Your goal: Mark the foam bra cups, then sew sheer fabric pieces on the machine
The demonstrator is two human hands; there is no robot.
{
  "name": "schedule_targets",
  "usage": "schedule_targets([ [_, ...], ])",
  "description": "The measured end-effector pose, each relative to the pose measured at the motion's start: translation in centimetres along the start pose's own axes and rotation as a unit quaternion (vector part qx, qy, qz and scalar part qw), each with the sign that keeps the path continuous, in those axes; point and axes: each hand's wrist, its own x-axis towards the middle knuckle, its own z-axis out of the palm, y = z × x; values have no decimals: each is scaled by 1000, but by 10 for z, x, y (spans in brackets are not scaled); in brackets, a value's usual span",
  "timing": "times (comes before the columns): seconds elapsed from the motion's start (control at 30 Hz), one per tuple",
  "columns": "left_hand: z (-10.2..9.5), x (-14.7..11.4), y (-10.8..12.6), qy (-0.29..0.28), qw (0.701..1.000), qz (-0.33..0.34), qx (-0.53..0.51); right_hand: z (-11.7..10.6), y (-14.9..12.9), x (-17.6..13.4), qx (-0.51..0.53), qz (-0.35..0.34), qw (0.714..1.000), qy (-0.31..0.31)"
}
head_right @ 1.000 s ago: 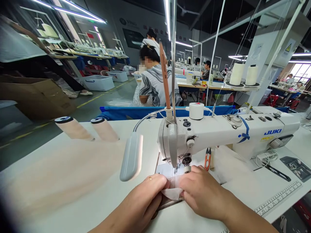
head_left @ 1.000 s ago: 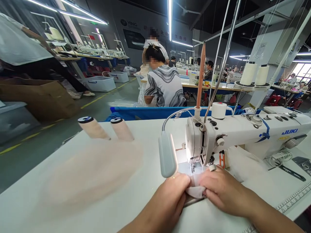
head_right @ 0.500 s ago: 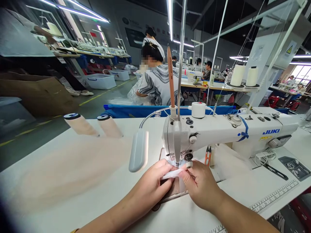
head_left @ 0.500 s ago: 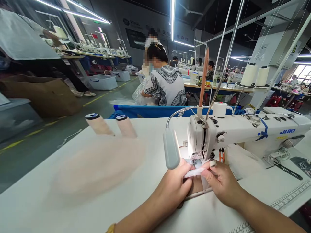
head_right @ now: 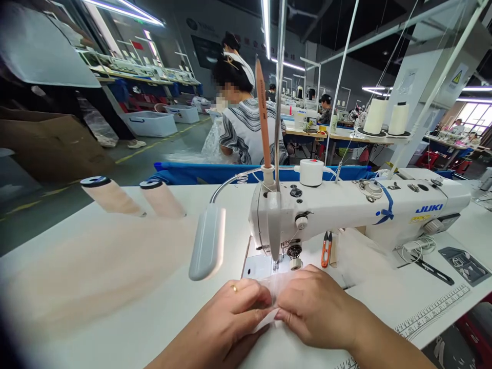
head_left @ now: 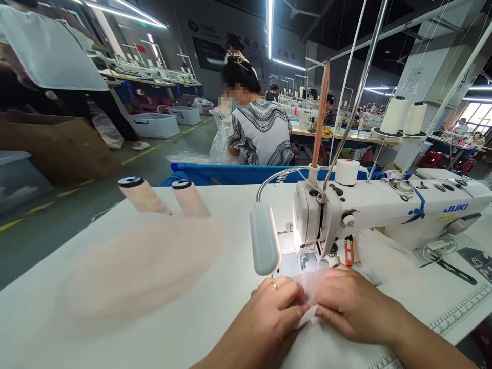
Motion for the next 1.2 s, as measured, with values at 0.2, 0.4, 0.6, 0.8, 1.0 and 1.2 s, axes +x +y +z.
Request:
schedule_targets([
  [0.2, -2, -1, -2, -5, 1000, 10, 6, 1, -1, -1, -21, 7, 1000, 0],
  [0.4, -17, 16, 0, -38, 998, 1, 44, 7, 4, 1, -65, 26, 998, 8],
  [0.6, -8, 15, -13, -18, 999, -8, 35, 14, 8, 2, -108, 63, 992, 4],
  [0.8, 0, 9, -26, -33, 996, -75, -25, 23, 10, 4, -75, 80, 994, 3],
  [1.0, -11, 22, -30, -99, 966, -200, -134, 27, 13, 11, 22, 113, 988, 105],
  [1.2, -12, 20, -26, -70, 984, -136, -91, 18, 9, 9, 47, 84, 991, 91],
])
